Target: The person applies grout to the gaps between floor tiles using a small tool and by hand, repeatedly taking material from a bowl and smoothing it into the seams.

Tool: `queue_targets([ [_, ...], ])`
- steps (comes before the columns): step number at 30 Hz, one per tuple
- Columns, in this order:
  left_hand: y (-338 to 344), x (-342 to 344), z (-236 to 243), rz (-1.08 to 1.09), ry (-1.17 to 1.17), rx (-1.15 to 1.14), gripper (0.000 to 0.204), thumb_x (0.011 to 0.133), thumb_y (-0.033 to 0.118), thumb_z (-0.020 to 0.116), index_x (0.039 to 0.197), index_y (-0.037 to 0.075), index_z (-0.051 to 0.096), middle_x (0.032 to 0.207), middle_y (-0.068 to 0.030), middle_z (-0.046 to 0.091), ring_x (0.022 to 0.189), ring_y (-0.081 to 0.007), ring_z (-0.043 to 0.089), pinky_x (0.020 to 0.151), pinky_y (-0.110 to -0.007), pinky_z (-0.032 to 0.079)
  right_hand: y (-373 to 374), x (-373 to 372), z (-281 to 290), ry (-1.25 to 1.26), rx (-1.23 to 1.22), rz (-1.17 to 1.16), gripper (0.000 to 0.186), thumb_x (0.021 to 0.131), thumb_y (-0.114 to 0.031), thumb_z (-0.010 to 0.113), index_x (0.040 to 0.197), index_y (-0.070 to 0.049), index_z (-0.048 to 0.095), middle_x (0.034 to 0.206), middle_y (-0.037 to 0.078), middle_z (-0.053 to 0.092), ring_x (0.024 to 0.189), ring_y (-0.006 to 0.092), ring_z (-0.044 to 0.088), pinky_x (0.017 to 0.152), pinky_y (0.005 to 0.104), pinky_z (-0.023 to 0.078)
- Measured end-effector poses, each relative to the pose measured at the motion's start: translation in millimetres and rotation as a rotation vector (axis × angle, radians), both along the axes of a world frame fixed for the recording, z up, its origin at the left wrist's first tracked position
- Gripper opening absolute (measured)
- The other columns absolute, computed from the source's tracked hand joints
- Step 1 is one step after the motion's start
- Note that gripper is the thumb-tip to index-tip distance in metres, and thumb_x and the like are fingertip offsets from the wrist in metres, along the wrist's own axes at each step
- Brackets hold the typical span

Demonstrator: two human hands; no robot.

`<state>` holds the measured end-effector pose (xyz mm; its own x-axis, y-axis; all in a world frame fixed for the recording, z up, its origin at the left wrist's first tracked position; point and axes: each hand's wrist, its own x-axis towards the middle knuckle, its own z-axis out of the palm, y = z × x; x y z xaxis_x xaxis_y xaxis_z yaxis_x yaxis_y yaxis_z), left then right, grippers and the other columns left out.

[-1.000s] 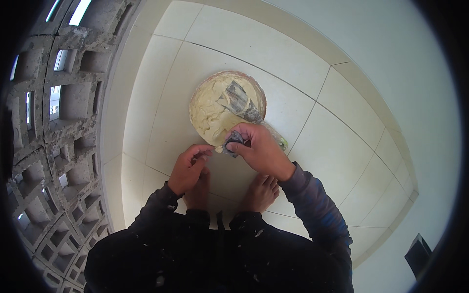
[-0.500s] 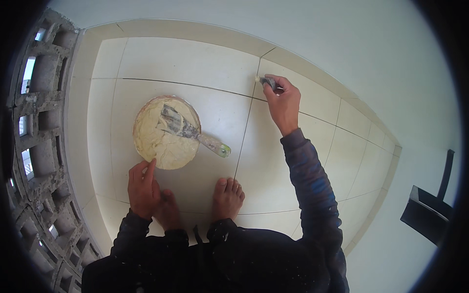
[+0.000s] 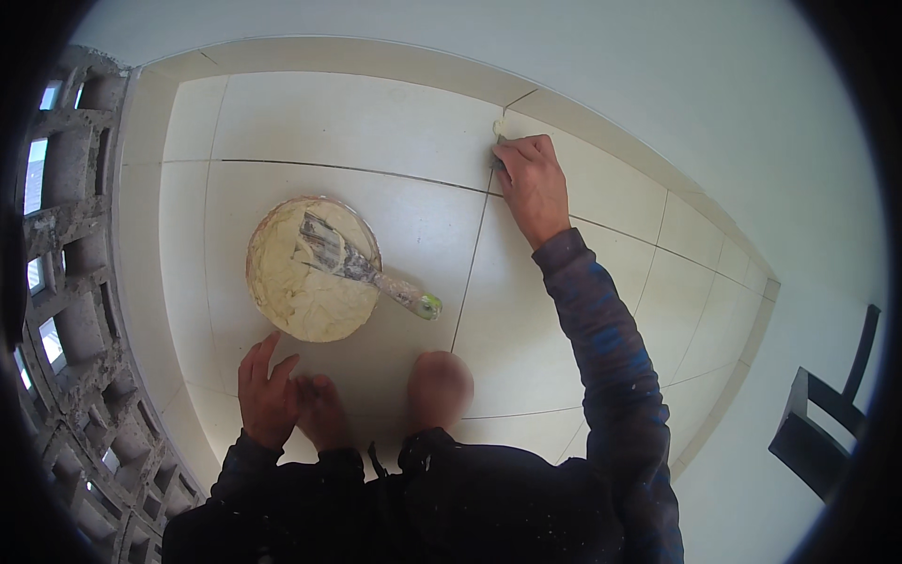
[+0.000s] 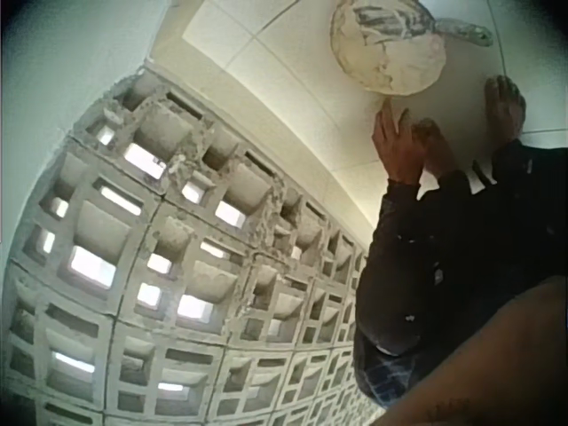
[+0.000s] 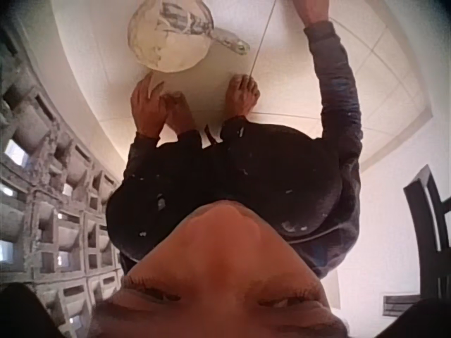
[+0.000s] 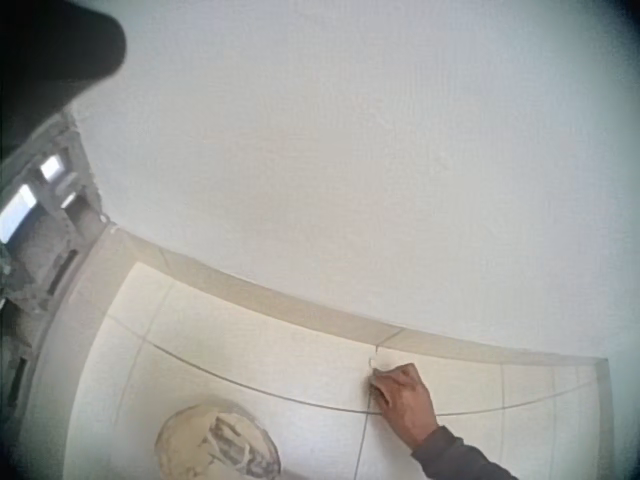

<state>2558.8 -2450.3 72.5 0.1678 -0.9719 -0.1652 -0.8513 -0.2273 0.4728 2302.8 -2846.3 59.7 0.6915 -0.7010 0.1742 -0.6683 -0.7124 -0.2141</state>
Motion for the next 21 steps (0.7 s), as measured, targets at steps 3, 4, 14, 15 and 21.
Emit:
queue_targets([
  [3,8.4,5.0,-6.5,0.169,0.112,0.023,0.036,0.08,-0.001,0.061,0.114,0.004,0.067,0.139,-0.0156,0.054,0.126,-0.0354,0.051,0.102,-0.045,0.044,-4.7,-2.4,11.2,-0.033,0.115,-0.057,0.029,0.074,0.003,0.072,0.103,-0.004,0.072,0.103,0.008,0.072,0.097,0.029,0.061,0.084,0.0385,0.054],
  [4,10.5,7.3,-8.7,0.282,0.19,0.05,0.036,0.08,-0.004,0.059,0.115,0.003,0.066,0.139,-0.0168,0.054,0.126,-0.0363,0.051,0.103,-0.045,0.044,-6.5,-1.2,14.7,-0.102,0.176,-0.14,0.028,0.074,0.003,0.072,0.102,-0.004,0.073,0.102,0.008,0.072,0.095,0.0293,0.062,0.084,0.0383,0.055],
  [14,9.3,22.8,-44.5,0.422,0.159,-0.116,0.039,0.085,-0.005,0.054,0.122,0.002,0.06,0.132,-0.0177,0.055,0.124,-0.0361,0.053,0.098,-0.044,0.048,-34.7,-0.6,-8.1,-0.09,-0.072,0.019,0.033,0.077,0.008,0.065,0.104,-0.008,0.071,0.101,0.006,0.072,0.1,0.0301,0.062,0.082,0.0394,0.055],
  [15,8.7,22.3,-46.7,0.466,0.198,-0.119,0.038,0.085,-0.005,0.054,0.122,0.001,0.06,0.131,-0.0175,0.056,0.123,-0.0355,0.054,0.096,-0.043,0.048,-30.3,-3.5,-6.6,-0.091,-0.017,0.04,0.033,0.077,0.01,0.063,0.103,-0.008,0.071,0.101,0.006,0.072,0.1,0.0309,0.062,0.082,0.0401,0.055],
  [21,7.7,21.2,-58.7,0.547,0.231,-0.207,0.035,0.087,-0.005,0.053,0.12,0.001,0.061,0.126,-0.0168,0.058,0.115,-0.0335,0.058,0.089,-0.038,0.049,25.5,-16.5,18.6,-0.007,0.194,0.116,0.031,0.076,0.01,0.064,0.103,-0.005,0.071,0.096,0.01,0.071,0.098,0.0329,0.062,0.082,0.0415,0.055],
])
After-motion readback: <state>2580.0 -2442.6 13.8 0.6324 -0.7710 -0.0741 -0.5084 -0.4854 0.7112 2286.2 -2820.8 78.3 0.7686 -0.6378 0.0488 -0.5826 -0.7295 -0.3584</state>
